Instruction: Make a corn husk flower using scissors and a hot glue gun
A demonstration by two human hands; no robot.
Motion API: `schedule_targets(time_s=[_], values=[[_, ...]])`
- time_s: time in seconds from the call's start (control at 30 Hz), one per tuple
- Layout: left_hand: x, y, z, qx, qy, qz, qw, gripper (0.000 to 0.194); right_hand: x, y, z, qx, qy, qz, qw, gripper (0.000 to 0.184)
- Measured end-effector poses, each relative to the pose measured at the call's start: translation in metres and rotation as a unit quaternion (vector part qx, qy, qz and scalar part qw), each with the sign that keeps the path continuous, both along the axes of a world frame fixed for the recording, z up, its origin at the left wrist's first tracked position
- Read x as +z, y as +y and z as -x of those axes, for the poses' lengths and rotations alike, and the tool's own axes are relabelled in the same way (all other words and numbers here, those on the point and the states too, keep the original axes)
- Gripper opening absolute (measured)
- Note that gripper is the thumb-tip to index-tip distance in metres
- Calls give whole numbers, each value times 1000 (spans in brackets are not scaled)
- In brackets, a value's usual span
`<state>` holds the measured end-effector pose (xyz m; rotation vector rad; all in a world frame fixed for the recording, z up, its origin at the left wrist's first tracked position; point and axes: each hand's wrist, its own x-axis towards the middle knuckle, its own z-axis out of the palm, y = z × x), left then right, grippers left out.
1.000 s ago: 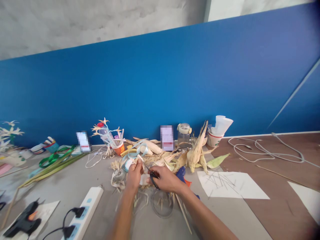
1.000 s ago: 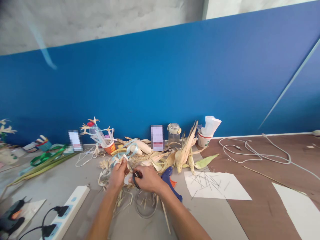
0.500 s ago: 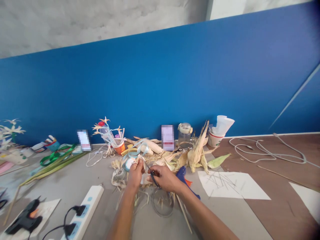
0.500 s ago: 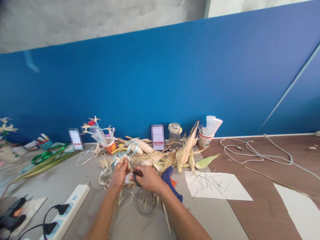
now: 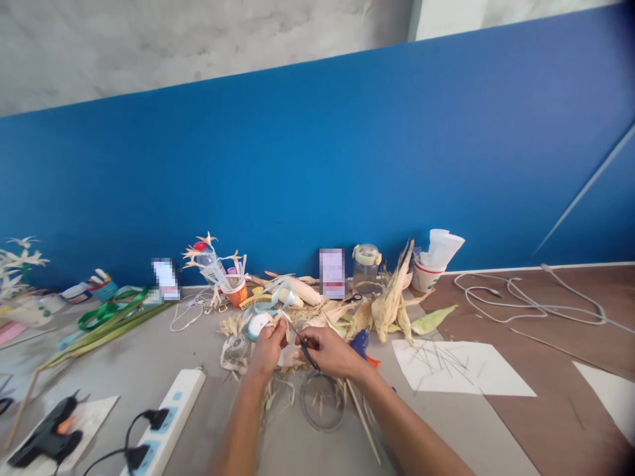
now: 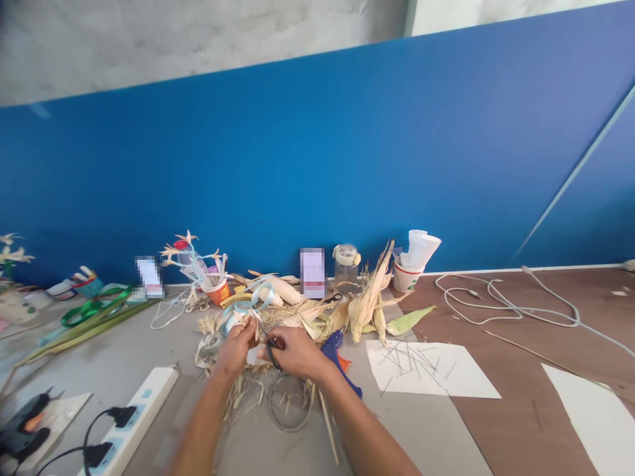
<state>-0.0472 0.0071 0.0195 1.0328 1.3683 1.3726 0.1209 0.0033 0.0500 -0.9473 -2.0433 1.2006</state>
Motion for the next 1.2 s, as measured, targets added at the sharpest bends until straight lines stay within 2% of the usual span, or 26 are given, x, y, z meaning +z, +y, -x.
schedule_targets(time_s=[0.07, 0.27, 0.67, 1.03, 1.2], values=[[5, -2, -1, -52, 14, 11, 998, 47, 1, 2, -3, 7, 2, 5, 1000, 18], [20, -8, -3, -105, 30, 15, 994, 46, -1, 10, -11, 47, 12, 41, 998, 17], [16, -7, 1, -110, 49, 23, 992, 49, -6, 11, -10, 77, 73, 94, 990, 20], [17, -8, -1, -115, -15, 5, 993, 46, 2, 11, -15, 86, 61, 57, 993, 20], [18, -9, -1, -109, -62, -15, 992, 40, 2, 12, -14, 49, 50, 40, 997, 20]])
